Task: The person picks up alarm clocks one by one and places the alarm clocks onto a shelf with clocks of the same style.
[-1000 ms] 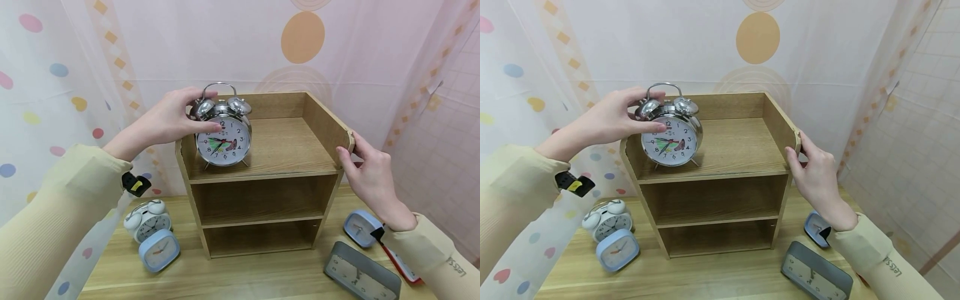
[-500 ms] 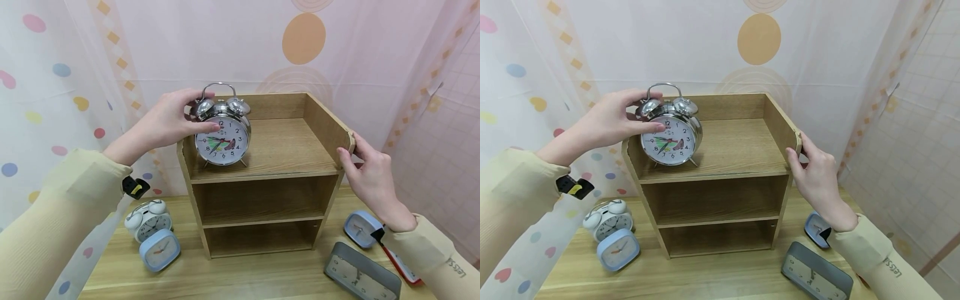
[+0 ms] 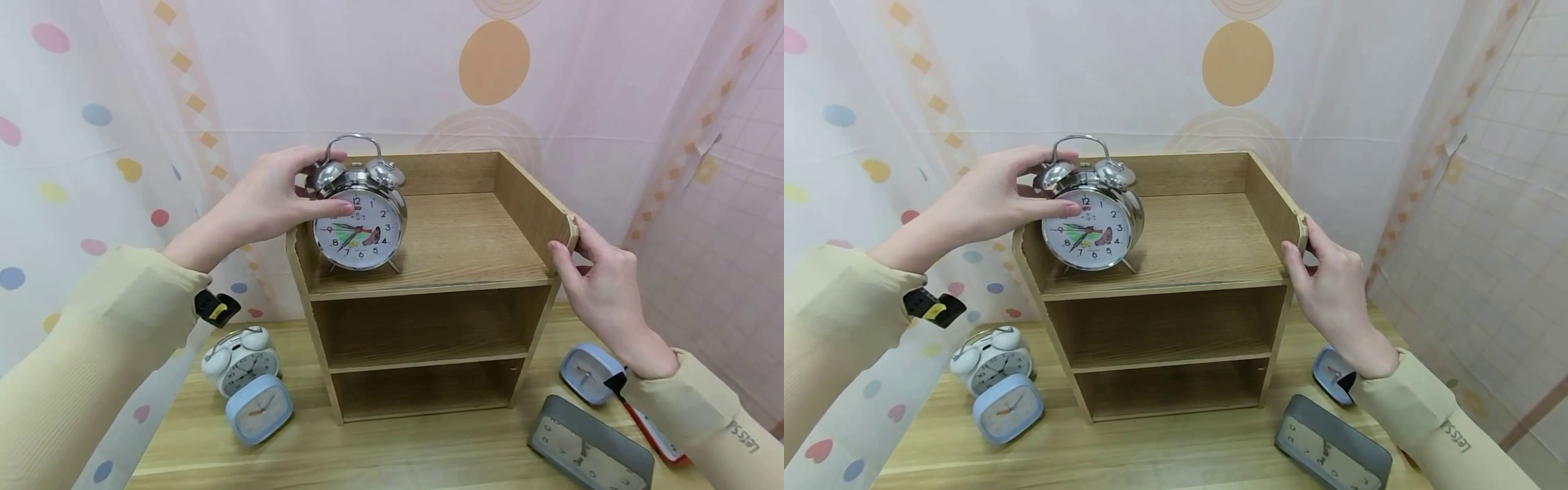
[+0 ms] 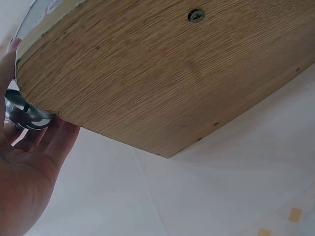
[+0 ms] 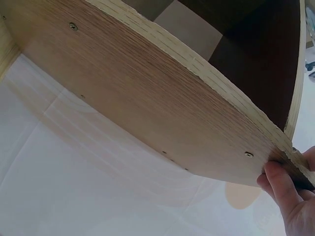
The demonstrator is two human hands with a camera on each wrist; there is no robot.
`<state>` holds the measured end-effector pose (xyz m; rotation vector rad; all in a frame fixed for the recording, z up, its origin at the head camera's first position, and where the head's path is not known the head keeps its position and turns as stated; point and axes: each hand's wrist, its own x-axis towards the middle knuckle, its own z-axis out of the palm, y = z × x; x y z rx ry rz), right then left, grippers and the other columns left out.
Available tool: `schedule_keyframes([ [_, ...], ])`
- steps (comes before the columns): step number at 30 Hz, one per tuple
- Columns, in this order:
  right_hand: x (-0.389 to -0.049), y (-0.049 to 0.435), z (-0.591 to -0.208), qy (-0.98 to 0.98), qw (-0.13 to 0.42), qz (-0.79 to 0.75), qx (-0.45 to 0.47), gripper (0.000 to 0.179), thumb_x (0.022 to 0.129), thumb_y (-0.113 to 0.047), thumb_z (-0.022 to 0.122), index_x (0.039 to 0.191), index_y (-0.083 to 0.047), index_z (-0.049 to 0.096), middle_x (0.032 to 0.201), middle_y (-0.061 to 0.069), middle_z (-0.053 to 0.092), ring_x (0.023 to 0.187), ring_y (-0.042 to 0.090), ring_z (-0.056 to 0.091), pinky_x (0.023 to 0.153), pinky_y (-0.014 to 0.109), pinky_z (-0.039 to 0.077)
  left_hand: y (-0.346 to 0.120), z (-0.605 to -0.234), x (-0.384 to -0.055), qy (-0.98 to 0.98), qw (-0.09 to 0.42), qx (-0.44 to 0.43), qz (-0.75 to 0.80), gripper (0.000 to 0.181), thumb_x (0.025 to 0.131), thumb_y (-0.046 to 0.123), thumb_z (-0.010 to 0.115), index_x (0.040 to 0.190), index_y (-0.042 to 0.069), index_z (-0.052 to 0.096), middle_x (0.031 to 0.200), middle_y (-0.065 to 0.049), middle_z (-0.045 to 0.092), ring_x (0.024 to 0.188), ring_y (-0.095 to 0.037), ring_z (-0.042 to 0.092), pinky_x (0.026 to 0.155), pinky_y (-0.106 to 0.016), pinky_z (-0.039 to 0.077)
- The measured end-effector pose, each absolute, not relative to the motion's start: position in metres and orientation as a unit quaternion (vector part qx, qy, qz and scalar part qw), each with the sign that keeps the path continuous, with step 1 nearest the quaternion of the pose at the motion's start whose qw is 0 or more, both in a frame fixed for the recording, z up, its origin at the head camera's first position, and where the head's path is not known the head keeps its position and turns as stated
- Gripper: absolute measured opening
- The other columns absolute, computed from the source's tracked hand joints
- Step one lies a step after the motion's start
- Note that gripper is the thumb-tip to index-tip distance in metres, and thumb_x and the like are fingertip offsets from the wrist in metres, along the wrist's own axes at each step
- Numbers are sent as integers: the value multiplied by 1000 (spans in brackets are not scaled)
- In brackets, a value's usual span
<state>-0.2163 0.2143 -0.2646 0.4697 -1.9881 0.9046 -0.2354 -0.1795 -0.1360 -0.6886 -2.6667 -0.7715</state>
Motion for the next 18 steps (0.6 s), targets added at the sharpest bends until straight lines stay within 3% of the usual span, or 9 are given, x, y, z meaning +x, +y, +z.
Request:
schedule_keyframes([
  [14,-215,214,-264,-802,437,363,186,39,97,1,68,136,4,66,111,34,76,98,-38,49,68,-8,41,-179,-138,-235,-924,152,-235,-261,67,92,31,84,151,18,56,134,-10,67,123,-29,66,86,-26,50],
  [18,-215,214,-265,-800,437,365,186,39,97,1,68,136,4,66,111,34,75,97,-38,49,68,-8,41,-179,-139,-235,-924,156,-236,-259,66,92,31,83,151,18,56,131,-10,67,120,-28,66,83,-21,49],
])
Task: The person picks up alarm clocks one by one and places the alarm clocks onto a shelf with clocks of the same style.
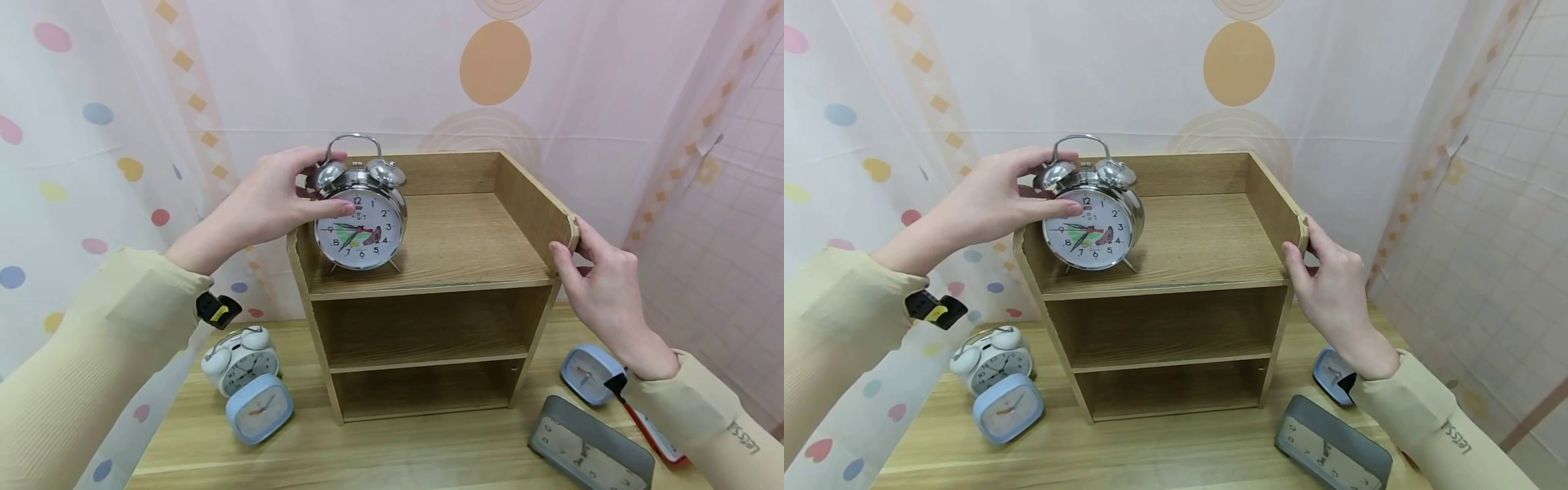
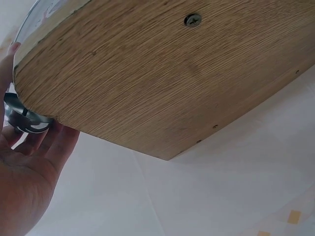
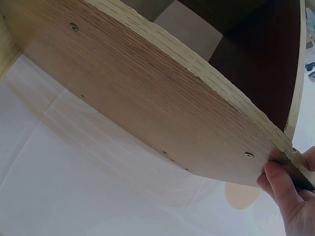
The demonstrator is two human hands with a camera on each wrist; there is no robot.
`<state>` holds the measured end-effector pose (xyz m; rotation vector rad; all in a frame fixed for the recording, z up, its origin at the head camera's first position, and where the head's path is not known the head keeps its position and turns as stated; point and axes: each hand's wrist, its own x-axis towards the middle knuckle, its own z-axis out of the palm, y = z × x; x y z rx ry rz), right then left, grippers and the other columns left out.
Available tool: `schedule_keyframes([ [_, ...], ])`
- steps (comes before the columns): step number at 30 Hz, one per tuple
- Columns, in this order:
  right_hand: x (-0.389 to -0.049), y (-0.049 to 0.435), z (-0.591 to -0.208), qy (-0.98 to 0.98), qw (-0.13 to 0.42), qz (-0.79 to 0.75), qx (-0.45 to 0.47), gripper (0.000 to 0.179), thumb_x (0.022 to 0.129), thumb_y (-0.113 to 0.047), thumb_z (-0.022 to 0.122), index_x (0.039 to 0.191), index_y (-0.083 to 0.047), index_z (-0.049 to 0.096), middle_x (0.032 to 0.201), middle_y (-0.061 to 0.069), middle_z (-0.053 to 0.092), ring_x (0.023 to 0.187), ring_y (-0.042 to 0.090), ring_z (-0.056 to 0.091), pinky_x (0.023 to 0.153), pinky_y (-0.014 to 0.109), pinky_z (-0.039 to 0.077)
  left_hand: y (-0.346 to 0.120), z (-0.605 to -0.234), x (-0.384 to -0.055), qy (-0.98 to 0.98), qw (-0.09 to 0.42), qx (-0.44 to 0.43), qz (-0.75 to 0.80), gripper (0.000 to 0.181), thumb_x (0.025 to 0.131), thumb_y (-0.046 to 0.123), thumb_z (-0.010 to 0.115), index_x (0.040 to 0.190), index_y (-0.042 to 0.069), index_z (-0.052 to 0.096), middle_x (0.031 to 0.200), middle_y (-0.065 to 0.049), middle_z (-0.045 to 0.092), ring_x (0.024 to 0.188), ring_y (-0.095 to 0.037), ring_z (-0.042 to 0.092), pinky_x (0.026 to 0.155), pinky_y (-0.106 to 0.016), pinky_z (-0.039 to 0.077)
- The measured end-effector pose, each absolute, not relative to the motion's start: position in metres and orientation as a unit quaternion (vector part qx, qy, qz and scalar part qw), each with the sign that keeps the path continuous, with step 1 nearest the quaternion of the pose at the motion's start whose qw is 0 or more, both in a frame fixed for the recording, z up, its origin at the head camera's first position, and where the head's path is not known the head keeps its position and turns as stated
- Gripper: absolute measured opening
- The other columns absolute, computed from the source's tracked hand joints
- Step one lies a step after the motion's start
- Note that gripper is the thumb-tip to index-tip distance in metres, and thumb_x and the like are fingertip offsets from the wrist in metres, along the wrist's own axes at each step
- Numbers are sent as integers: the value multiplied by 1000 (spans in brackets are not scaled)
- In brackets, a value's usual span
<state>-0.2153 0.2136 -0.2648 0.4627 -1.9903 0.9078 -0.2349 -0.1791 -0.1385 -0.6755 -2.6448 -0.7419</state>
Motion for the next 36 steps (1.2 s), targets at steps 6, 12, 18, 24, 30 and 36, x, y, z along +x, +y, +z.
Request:
schedule_keyframes([
  [6,-216,214,-265,-801,437,364,186,39,97,1,68,136,4,66,110,34,76,97,-38,48,68,-8,41,-180,-140,-234,-922,154,-236,-266,67,92,32,83,151,18,56,130,-11,68,119,-27,67,77,-14,48],
  [12,-216,214,-265,-800,438,365,188,40,97,1,68,136,4,66,110,34,75,97,-38,49,68,-8,41,-179,-139,-235,-924,152,-231,-265,68,93,34,83,153,19,54,133,-11,69,121,-27,67,85,-24,51],
  [18,-215,214,-265,-801,438,363,189,39,97,2,68,136,5,66,111,35,75,98,-38,49,68,-8,41,-181,-138,-234,-919,138,-228,-290,69,96,38,78,156,19,50,147,-10,62,133,-31,64,105,-48,55],
  [24,-215,214,-265,-801,438,361,189,39,97,2,67,136,6,65,110,35,75,98,-38,49,69,-8,41,-189,-136,-230,-909,131,-219,-330,79,100,44,71,166,29,31,173,2,35,153,-36,48,120,-59,43],
  [30,-215,214,-265,-800,438,363,190,38,98,1,66,136,6,65,110,34,75,98,-38,49,69,-7,42,-199,-137,-221,-901,158,-218,-340,74,101,42,70,165,30,34,174,5,33,161,-26,35,126,-58,36],
  [36,-215,216,-265,-800,439,363,188,37,98,1,66,134,7,65,110,35,75,98,-38,49,69,-8,42,-216,-144,-207,-899,178,-207,-343,73,101,37,70,165,34,34,174,6,32,160,-26,36,125,-58,38],
])
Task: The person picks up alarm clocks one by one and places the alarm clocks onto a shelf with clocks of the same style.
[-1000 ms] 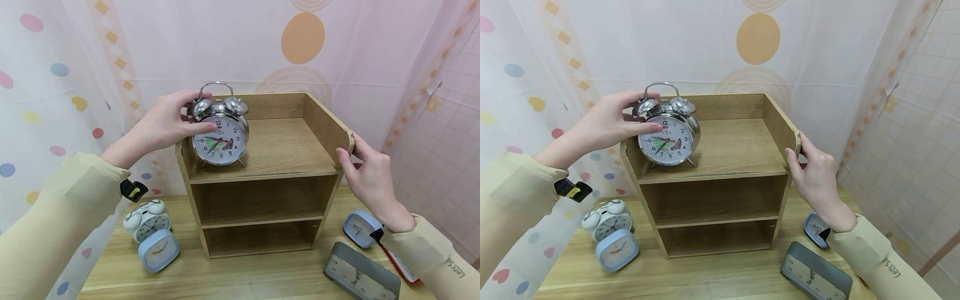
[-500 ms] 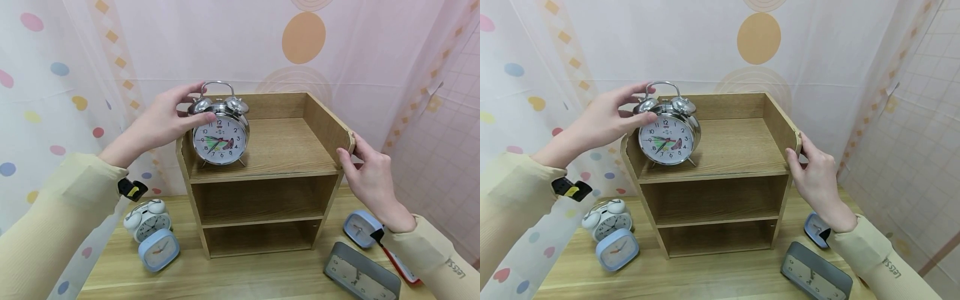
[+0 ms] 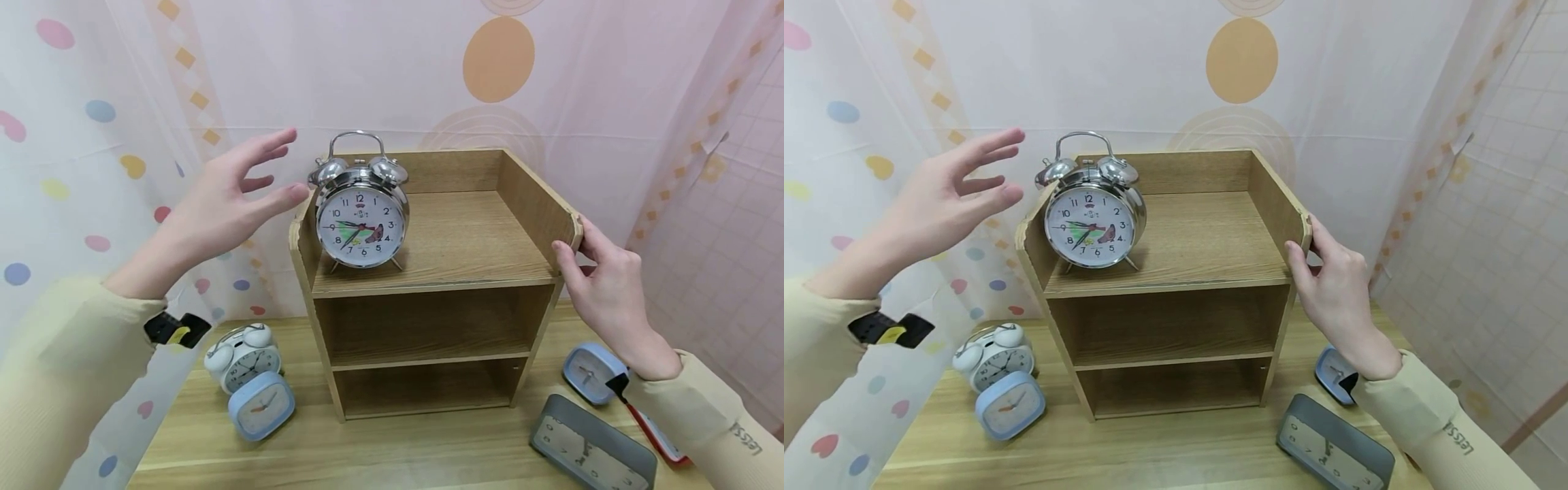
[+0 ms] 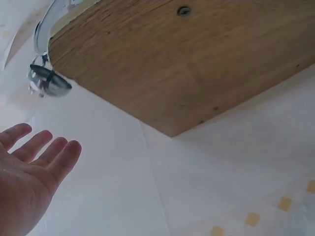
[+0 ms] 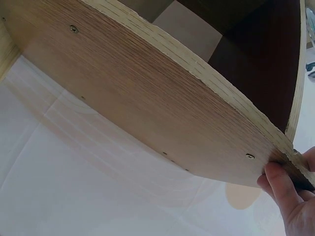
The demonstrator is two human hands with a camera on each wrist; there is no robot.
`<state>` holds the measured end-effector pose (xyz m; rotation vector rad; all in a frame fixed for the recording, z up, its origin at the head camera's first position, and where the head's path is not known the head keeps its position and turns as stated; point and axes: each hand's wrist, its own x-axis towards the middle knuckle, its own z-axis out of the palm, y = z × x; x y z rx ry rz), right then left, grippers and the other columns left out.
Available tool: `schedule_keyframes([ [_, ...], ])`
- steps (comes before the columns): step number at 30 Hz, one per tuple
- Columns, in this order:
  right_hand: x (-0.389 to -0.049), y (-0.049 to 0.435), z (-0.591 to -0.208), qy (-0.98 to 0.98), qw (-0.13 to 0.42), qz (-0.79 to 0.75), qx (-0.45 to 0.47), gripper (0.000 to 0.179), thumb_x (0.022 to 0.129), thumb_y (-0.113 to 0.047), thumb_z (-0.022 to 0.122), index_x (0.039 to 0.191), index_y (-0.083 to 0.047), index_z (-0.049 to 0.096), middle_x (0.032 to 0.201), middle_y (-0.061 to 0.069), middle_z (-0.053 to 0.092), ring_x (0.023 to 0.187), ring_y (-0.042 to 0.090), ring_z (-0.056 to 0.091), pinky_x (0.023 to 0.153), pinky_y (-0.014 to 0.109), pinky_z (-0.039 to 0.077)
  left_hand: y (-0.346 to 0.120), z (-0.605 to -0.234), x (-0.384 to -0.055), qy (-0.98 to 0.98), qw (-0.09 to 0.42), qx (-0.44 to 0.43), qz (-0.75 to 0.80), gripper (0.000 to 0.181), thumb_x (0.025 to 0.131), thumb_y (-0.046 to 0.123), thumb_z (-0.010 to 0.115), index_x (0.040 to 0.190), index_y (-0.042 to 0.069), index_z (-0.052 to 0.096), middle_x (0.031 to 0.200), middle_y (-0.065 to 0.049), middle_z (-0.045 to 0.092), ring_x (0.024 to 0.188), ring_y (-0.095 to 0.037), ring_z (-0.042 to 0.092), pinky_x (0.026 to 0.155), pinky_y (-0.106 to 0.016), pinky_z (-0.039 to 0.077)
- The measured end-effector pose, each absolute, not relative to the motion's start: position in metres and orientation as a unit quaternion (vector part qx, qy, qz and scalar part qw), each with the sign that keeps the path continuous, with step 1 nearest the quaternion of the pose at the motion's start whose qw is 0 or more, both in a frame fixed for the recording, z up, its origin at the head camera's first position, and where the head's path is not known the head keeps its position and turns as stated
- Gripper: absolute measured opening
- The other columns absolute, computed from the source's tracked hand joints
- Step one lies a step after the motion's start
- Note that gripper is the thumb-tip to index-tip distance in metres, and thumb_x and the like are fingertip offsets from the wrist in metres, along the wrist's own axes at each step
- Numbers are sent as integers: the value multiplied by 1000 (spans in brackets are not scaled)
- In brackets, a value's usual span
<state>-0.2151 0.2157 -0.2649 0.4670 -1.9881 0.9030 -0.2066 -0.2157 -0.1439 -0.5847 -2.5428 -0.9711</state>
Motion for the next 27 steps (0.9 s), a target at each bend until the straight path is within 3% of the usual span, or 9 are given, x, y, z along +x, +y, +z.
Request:
schedule_keyframes([
  [3,-216,216,-266,-802,438,361,187,37,98,0,66,134,8,65,109,35,75,98,-38,49,70,-8,42,-230,-152,-201,-897,199,-198,-342,73,101,32,72,164,33,36,173,5,34,158,-25,39,124,-34,44],
  [7,-216,217,-267,-801,438,363,186,36,99,-2,65,133,8,66,108,34,76,97,-38,49,70,-7,42,-254,-166,-195,-884,237,-197,-351,72,99,22,75,162,30,41,170,4,41,154,-11,44,102,0,43],
  [12,-216,218,-266,-799,440,364,189,35,99,-1,65,133,7,66,108,34,76,97,-37,50,70,-7,43,-281,-186,-187,-875,259,-193,-361,73,97,13,76,161,30,43,167,8,45,145,8,45,98,4,41],
  [27,-216,217,-265,-800,442,359,189,35,97,2,65,132,9,66,107,35,76,97,-38,50,70,-8,42,-328,-238,-174,-895,276,-154,-315,80,94,11,79,163,22,40,168,14,40,134,29,35,95,11,33],
])
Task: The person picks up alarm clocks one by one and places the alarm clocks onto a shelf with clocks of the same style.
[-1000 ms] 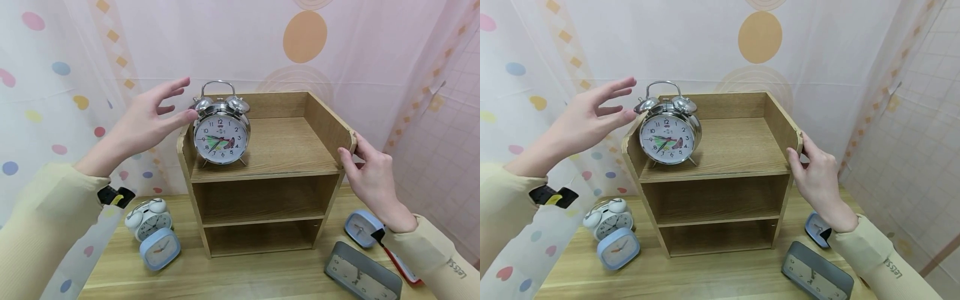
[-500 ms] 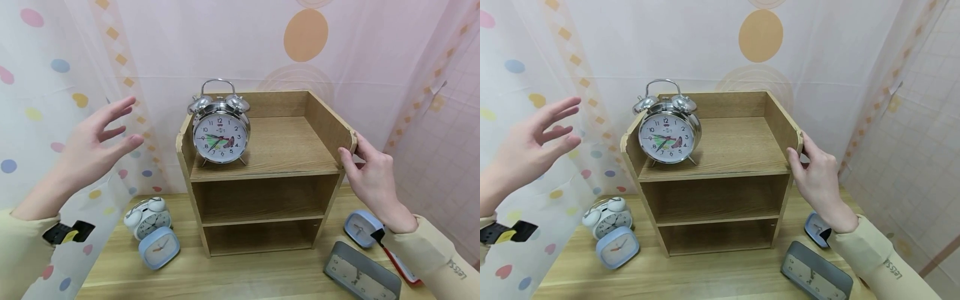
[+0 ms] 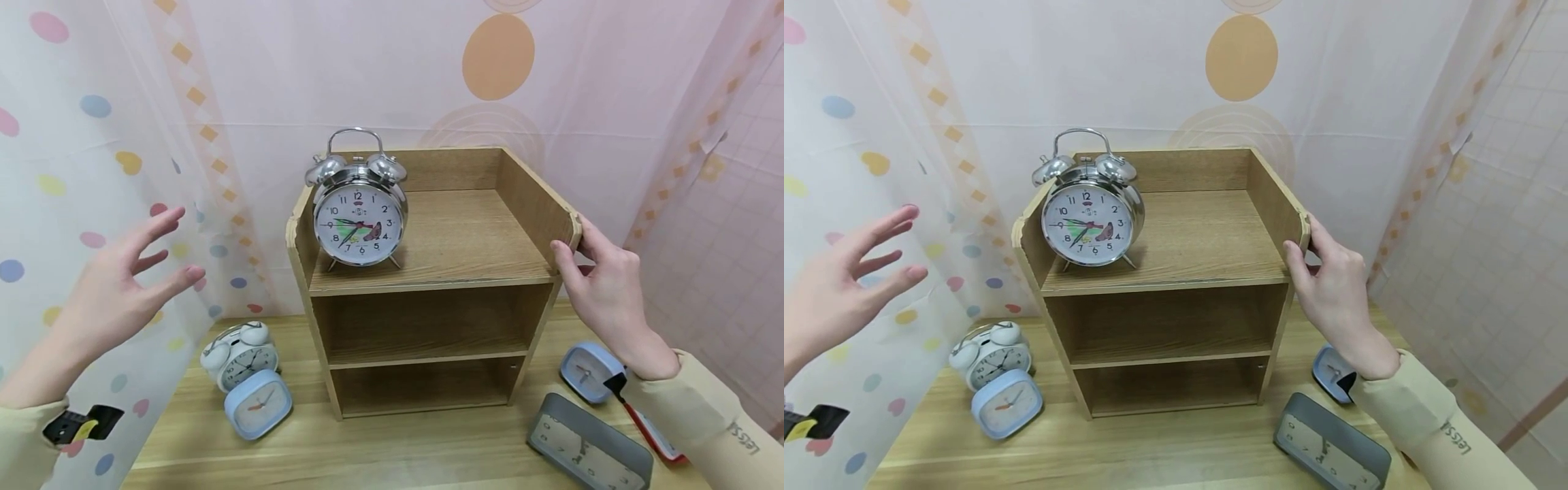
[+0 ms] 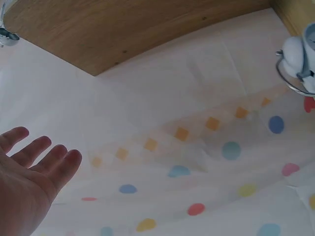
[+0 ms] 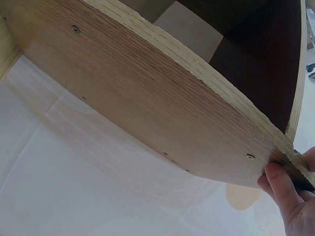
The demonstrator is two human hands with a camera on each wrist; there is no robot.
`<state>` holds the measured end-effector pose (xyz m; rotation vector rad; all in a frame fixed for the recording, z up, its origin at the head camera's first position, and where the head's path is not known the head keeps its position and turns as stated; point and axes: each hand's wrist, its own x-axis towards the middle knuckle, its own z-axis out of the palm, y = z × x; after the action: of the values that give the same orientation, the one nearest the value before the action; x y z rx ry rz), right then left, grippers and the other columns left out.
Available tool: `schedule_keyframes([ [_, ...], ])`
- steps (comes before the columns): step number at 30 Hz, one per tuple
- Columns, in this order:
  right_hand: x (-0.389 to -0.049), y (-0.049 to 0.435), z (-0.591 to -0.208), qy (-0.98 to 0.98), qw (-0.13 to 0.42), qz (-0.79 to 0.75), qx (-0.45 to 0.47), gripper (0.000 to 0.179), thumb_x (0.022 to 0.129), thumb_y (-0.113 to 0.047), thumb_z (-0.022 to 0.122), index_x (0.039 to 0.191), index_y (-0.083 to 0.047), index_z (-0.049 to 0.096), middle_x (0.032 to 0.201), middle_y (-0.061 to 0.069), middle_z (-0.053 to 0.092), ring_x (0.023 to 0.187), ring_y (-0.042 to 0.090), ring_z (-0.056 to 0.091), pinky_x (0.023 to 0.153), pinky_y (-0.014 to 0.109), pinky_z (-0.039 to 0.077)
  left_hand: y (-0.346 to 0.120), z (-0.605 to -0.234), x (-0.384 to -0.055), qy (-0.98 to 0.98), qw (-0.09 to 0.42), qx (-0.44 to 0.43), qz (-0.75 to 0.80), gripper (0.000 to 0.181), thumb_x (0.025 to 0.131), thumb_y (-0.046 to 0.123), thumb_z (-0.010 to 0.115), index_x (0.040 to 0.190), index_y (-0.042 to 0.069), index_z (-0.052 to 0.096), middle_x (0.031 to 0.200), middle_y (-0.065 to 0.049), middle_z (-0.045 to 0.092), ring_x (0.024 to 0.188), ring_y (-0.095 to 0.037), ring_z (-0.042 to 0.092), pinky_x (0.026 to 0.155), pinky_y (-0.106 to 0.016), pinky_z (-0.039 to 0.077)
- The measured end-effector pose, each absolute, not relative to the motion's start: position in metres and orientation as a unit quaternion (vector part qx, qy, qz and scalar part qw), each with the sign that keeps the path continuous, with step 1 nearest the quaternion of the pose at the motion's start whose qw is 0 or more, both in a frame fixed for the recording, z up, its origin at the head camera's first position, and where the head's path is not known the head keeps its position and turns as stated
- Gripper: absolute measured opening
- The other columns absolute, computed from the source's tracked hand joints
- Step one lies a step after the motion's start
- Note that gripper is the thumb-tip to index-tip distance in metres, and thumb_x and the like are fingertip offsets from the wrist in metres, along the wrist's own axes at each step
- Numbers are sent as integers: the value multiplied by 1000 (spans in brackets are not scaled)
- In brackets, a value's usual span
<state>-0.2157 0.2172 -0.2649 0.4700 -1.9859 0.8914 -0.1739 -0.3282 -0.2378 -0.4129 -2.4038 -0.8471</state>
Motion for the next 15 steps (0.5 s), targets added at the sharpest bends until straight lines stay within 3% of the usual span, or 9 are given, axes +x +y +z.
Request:
schedule_keyframes([
  [5,-216,217,-265,-800,441,360,189,35,97,2,65,132,9,66,107,35,76,97,-38,50,70,-8,42,-338,-257,-174,-904,272,-128,-304,81,93,17,81,163,27,41,154,38,38,131,32,32,93,12,32],
  [8,-216,217,-265,-800,441,361,189,35,97,2,65,131,9,66,106,35,76,97,-38,50,70,-7,42,-342,-267,-175,-906,270,-121,-302,82,93,17,81,163,27,40,149,43,38,131,32,31,93,12,31],
  [10,-216,217,-265,-800,441,361,189,35,97,2,65,131,9,66,107,34,76,97,-38,50,70,-7,43,-345,-274,-174,-907,269,-122,-301,83,92,17,82,163,25,40,156,36,40,131,32,31,93,12,31],
  [12,-215,217,-265,-800,441,361,189,35,97,2,65,131,9,66,107,34,76,97,-38,50,70,-7,43,-348,-280,-174,-910,265,-121,-297,84,92,17,82,164,24,38,166,19,40,139,27,31,94,12,29],
  [15,-215,217,-265,-799,440,363,189,35,97,2,65,132,9,66,107,34,76,97,-37,51,70,-7,43,-351,-288,-173,-918,248,-111,-289,86,94,21,80,166,24,33,171,-11,39,157,0,34,94,14,26],
])
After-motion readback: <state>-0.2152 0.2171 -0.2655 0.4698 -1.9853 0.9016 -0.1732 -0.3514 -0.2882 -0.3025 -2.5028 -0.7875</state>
